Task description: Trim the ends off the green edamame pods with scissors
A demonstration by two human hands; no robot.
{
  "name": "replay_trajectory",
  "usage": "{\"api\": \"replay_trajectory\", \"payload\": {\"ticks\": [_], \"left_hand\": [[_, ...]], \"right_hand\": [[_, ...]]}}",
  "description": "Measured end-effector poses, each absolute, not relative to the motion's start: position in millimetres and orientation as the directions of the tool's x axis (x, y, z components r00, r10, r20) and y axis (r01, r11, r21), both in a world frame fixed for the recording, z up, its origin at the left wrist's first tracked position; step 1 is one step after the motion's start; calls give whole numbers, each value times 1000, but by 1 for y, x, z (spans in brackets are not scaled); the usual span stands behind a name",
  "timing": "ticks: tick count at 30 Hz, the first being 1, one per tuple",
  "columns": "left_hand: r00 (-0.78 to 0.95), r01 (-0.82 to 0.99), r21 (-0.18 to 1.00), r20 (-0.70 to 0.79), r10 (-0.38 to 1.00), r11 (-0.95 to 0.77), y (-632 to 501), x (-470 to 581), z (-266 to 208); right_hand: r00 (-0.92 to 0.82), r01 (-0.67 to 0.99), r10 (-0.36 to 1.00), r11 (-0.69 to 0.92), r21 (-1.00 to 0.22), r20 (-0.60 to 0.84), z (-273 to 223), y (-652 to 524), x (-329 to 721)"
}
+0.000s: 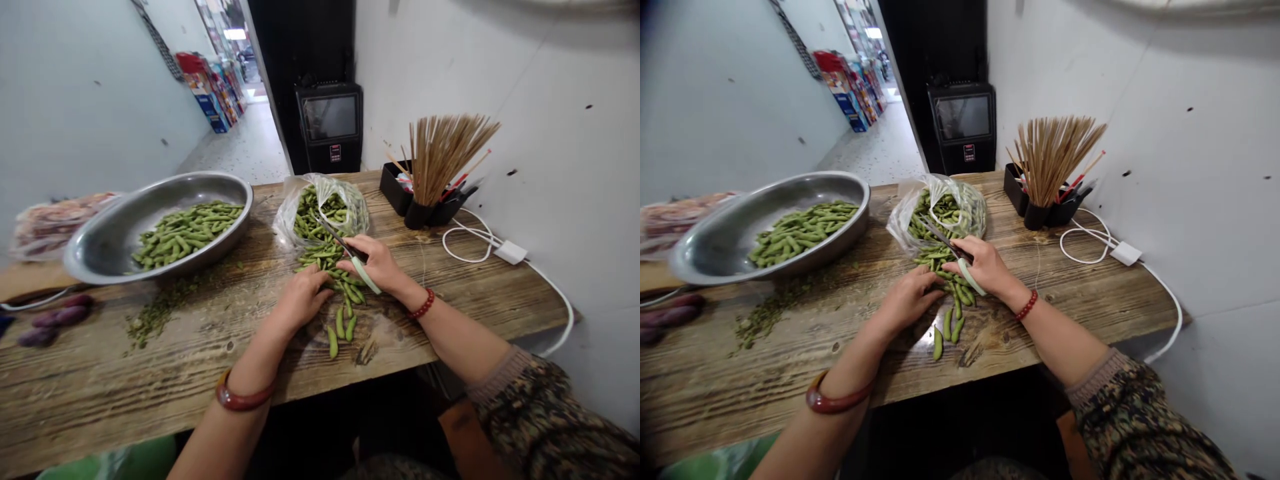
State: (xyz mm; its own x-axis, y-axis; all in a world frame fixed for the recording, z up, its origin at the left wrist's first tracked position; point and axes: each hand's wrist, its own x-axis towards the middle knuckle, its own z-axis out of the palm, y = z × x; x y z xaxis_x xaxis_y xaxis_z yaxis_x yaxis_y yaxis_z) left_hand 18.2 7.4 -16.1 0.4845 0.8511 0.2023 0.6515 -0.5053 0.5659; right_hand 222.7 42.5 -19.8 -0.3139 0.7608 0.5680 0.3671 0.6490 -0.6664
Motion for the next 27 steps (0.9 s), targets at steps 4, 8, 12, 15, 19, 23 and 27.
{"api": "replay_trajectory", "payload": {"ticks": [4,8,12,15,19,23,27], "left_hand": [[277,581,710,288,917,-399,13,10,-13],[73,237,963,112,991,-126,12,3,-5],[86,-59,995,-77,993,83,7,2,3],[112,-118,989,-73,991,86,6,1,5],[157,-76,997,-17,987,29,6,2,5],[143,35,997,60,988,-66,6,4,4],[147,104,986,111,983,-127,7,4,2]], "right_hand": [[-329,370,754,657,-657,569,-20,42,222],[-380,346,736,675,-652,560,-18,38,222],[-491,313,706,689,-654,510,-18,33,220],[-531,331,705,683,-651,470,-19,30,219],[-560,354,701,685,-637,442,-17,28,218],[-587,358,694,685,-634,418,-13,26,218],[-595,347,682,696,-629,425,-13,25,218]]}}
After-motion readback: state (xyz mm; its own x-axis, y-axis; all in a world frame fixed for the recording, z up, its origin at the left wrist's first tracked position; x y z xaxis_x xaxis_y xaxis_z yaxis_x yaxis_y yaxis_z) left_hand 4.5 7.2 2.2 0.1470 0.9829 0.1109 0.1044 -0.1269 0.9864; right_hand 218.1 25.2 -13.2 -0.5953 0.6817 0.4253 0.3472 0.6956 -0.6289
